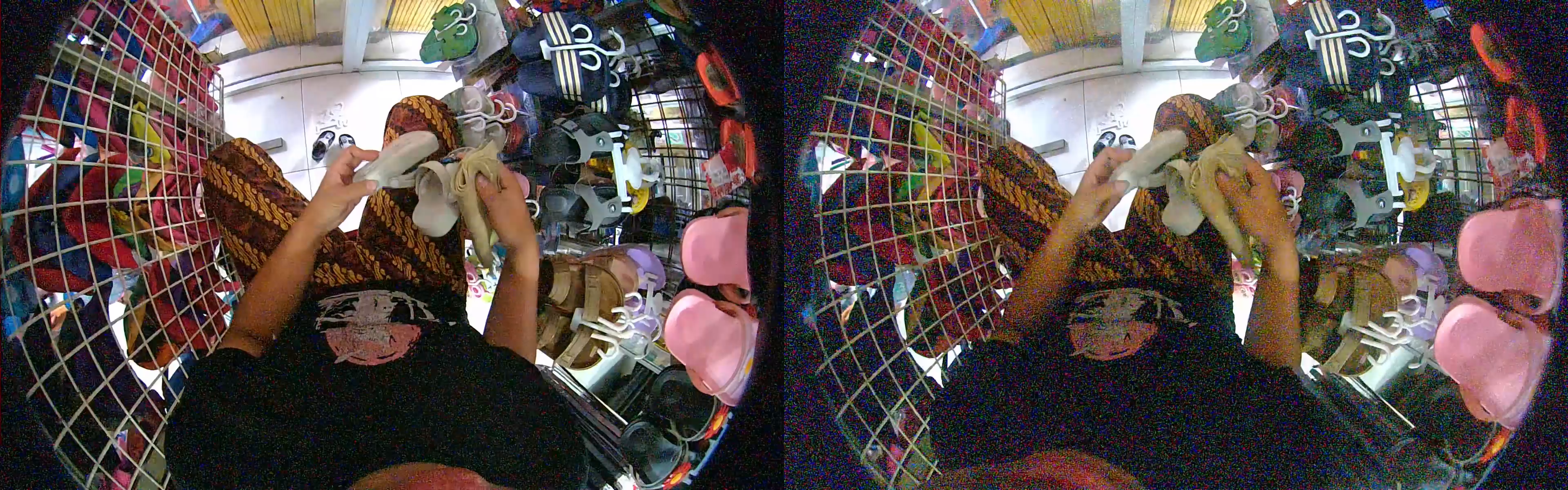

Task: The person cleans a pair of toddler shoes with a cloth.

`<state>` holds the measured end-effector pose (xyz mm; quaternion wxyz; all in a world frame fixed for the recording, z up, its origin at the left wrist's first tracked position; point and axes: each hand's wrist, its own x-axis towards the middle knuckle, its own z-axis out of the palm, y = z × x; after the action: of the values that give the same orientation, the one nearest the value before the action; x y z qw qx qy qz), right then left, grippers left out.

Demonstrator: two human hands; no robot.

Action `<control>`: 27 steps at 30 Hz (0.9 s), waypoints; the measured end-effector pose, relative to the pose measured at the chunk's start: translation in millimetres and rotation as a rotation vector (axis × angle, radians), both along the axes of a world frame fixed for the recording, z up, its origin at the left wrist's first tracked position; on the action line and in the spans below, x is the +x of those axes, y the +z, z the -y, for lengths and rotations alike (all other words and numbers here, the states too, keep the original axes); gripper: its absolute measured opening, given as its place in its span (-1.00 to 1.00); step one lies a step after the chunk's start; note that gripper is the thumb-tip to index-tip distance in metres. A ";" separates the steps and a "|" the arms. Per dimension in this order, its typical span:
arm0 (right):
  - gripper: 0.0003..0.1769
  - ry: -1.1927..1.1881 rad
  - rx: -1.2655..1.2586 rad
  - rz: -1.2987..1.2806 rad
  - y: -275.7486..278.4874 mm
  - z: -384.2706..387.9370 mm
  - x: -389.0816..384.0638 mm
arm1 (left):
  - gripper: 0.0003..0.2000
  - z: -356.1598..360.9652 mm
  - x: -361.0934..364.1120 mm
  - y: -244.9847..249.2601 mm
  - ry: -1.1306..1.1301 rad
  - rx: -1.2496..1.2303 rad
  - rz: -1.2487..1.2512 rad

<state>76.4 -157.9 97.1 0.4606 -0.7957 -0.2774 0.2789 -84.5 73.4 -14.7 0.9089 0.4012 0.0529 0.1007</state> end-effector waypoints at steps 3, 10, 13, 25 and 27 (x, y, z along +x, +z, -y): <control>-0.55 0.121 0.039 -0.113 0.6 1.7 2.2 | -0.58 2.6 3.7 -2.2 -0.114 -0.187 0.085; -0.49 0.117 0.019 -0.185 -25.8 7.1 -6.7 | -0.51 6.7 -4.2 -7.0 -0.364 -0.463 -0.372; -0.50 0.024 -0.029 -0.216 -10.5 -0.6 -9.9 | -0.51 2.7 -3.6 4.2 -0.336 -0.549 -0.349; -0.51 0.319 0.010 -0.183 -21.3 -14.6 -4.2 | -0.42 -1.3 1.7 -4.4 -0.500 -0.949 0.139; -0.53 0.327 0.032 -0.089 -22.7 -21.0 -7.0 | -0.43 2.0 -3.8 -2.6 -0.418 -0.964 -0.089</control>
<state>69.4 -136.9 74.4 0.4336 -0.7192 -0.3870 0.3807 -88.3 71.4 -17.4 0.9879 -0.0563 0.0506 -0.1357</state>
